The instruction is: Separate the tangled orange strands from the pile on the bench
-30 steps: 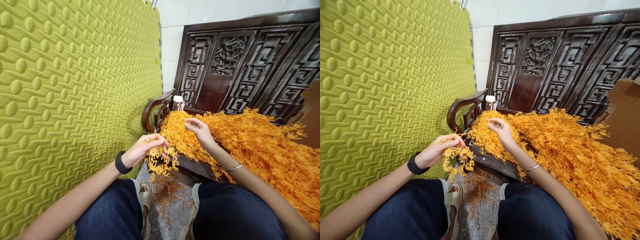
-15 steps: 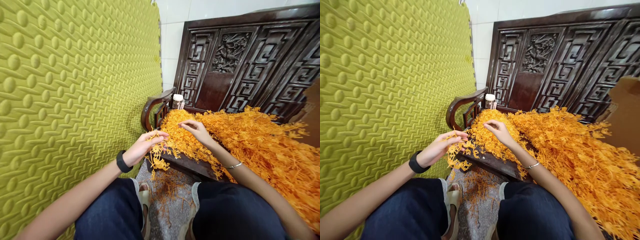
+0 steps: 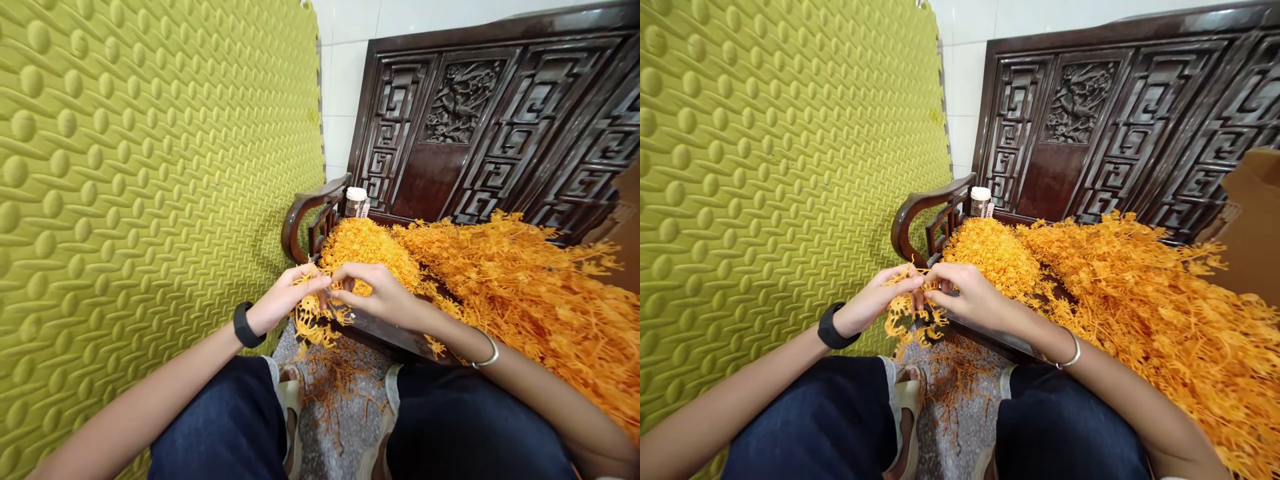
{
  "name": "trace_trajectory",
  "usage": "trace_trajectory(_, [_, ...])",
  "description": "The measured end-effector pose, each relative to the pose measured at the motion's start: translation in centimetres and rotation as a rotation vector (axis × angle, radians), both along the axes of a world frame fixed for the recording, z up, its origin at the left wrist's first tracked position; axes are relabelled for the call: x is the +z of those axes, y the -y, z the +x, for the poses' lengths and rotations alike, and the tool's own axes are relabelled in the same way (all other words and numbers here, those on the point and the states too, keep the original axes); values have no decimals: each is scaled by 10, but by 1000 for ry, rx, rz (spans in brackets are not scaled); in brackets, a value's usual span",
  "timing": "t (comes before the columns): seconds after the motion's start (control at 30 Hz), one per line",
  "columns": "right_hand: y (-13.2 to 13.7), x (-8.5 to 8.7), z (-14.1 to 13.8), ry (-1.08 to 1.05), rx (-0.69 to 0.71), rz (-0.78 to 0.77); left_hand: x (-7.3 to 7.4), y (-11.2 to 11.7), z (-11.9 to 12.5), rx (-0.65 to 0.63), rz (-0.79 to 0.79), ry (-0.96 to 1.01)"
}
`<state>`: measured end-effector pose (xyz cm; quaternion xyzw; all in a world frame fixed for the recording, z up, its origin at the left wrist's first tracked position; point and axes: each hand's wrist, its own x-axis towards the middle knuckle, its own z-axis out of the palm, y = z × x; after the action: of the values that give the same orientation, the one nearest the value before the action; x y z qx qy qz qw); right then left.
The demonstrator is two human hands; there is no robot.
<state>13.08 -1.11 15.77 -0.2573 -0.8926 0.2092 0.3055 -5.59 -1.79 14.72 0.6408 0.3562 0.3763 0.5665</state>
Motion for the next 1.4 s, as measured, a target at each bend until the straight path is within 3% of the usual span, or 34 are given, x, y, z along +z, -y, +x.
trace_trajectory(0.2, [-2, 0, -2, -167, -38, -237, 3, 5, 2, 10, 15, 9])
trace_trajectory(0.37, [-6, -4, -3, -280, -1, -459, 5, 7, 4, 61, 120, -59])
trace_trajectory(0.57, [-12, -7, -3, -358, 1, -694, 4, 3, 1, -50, -42, -148])
trace_trajectory(0.7, [-12, -6, -3, -370, 5, -809, 2, 2, 0, -59, -11, -133])
trace_trajectory(0.9, [-12, -6, -3, -405, 203, -1018, 6, 7, -4, -202, -31, -35])
trace_trajectory(1.0, [-19, -1, 8, -565, 180, -937, 11, 12, -8, -287, -81, -53])
trace_trajectory(1.13, [-35, -1, 36, -656, -111, -622, 9, 12, -10, -276, -113, -69])
trace_trajectory(1.27, [-51, -18, 58, -725, -424, -367, 1, 5, -10, -190, -118, -51])
trace_trajectory(1.4, [-66, -40, 68, -576, -596, -162, -3, -1, -11, -124, -104, -28])
